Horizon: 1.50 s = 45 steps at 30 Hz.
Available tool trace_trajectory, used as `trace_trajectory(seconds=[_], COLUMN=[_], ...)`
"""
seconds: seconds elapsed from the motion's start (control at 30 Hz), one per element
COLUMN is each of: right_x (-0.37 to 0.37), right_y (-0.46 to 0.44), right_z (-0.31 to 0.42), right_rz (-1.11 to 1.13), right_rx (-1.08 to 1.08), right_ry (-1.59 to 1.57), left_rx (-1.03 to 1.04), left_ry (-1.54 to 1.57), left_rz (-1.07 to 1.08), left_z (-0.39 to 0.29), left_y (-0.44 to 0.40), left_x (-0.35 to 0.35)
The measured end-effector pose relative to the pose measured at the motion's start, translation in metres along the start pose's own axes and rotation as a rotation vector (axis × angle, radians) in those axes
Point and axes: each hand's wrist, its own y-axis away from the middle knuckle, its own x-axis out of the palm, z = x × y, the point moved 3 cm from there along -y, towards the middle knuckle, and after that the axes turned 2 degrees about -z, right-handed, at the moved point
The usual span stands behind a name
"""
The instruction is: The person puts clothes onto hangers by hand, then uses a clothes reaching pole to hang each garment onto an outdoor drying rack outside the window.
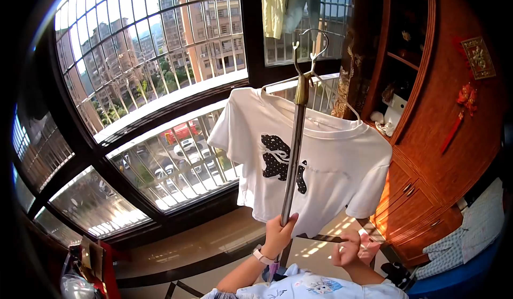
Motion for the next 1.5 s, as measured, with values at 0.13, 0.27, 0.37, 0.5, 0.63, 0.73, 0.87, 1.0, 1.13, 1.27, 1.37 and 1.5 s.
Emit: trace_trajectory(seconds=[0.13,0.27,0.37,0.5,0.63,0.73,0.87,1.0,1.13,1.27,1.37,1.5], right_x=[0.186,0.319,0.406,0.493,0.549,0.572,0.610,0.662,0.723,0.733,0.666,0.610], right_y=[0.079,0.076,0.083,0.088,0.100,0.115,0.121,0.142,0.174,0.147,0.014,-0.036], right_z=[-0.025,-0.015,-0.012,-0.012,-0.029,-0.039,-0.045,-0.039,-0.034,-0.019,0.012,0.053], right_rz=[0.660,0.720,0.930,0.893,0.753,0.682,0.638,0.622,0.634,-0.060,-0.043,0.113], right_rx=[0.735,0.993,0.858,1.214,1.261,1.323,1.385,1.386,1.127,1.442,1.101,0.121], right_ry=[-0.561,-1.147,-1.051,-1.047,-0.757,-0.528,-0.333,-0.357,-0.529,-0.305,0.161,0.346], left_rx=[0.148,0.124,0.142,0.202,0.285,0.297,0.310,0.334,0.398,0.407,0.410,0.407], left_ry=[0.120,0.219,0.409,0.591,0.608,0.671,0.715,0.784,0.797,0.759,0.742,0.712], left_rz=[0.067,0.227,0.361,0.530,0.557,0.607,0.628,0.541,0.452,0.519,0.544,0.574], left_z=[-0.034,-0.064,-0.095,-0.132,-0.163,-0.189,-0.218,-0.233,-0.244,-0.238,-0.231,-0.221], left_y=[-0.095,-0.175,-0.223,-0.288,-0.356,-0.388,-0.438,-0.465,-0.467,-0.473,-0.473,-0.476], left_x=[-0.048,-0.096,-0.146,-0.215,-0.289,-0.323,-0.348,-0.357,-0.365,-0.369,-0.373,-0.376])
